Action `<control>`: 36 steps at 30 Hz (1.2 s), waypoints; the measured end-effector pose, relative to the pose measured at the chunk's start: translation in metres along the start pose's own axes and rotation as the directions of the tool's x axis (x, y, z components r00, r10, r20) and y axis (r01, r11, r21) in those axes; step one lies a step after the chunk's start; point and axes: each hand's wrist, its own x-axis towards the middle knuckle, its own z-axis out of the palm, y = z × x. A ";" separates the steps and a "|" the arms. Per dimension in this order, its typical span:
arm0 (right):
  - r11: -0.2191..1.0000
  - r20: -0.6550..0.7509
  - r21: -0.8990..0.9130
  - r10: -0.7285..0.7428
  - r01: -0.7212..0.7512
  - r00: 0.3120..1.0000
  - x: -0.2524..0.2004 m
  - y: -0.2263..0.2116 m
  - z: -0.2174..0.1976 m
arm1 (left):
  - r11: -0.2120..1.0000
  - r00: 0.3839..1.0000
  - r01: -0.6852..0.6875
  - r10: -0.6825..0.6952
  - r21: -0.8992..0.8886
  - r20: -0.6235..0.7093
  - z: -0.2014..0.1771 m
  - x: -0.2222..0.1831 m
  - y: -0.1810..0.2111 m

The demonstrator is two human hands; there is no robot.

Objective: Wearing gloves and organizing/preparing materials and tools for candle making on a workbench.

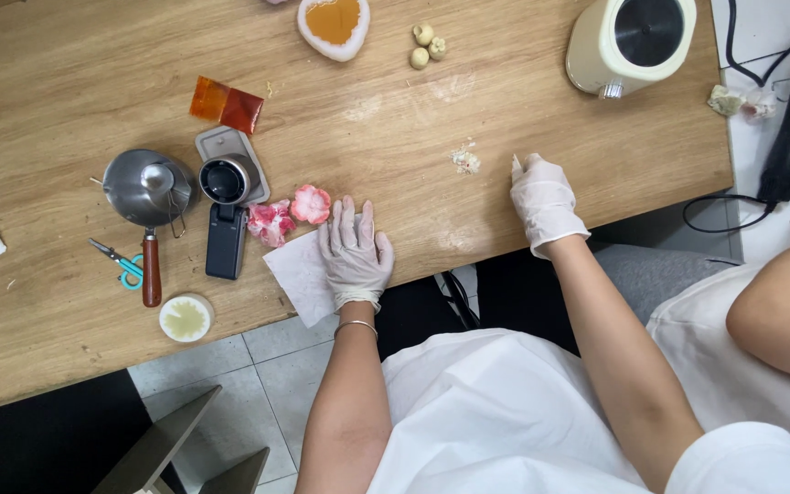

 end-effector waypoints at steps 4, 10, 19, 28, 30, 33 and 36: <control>0.948 0.155 0.236 0.181 -0.214 0.971 -0.025 -0.037 -0.066 | 1.000 1.000 0.012 -0.012 -0.002 0.029 -0.002 0.000 0.001; 0.738 0.389 0.475 0.312 -0.479 0.867 -0.052 -0.049 -0.046 | 1.000 0.999 0.016 -0.016 -0.002 0.050 0.000 0.000 -0.001; 0.646 0.455 0.579 0.251 -0.498 0.854 -0.035 -0.093 -0.064 | 1.000 0.999 0.014 -0.014 0.010 0.035 0.003 -0.002 -0.001; 0.999 0.037 -0.022 -0.045 0.046 0.998 -0.034 -0.019 -0.032 | 1.000 0.999 0.020 -0.021 0.008 0.047 0.004 0.000 -0.004; 0.991 -0.011 -0.026 -0.135 0.135 0.991 -0.047 -0.019 -0.038 | 1.000 1.000 0.010 -0.010 0.005 0.014 0.007 -0.003 -0.003; 0.981 0.062 -0.102 -0.161 0.167 0.985 -0.044 -0.010 -0.011 | 1.000 0.998 0.019 -0.020 0.013 0.059 0.002 -0.001 -0.002; 0.966 -0.001 -0.110 -0.234 0.232 0.972 -0.067 -0.047 -0.046 | 1.000 0.999 0.016 -0.016 0.009 0.039 0.003 -0.002 0.000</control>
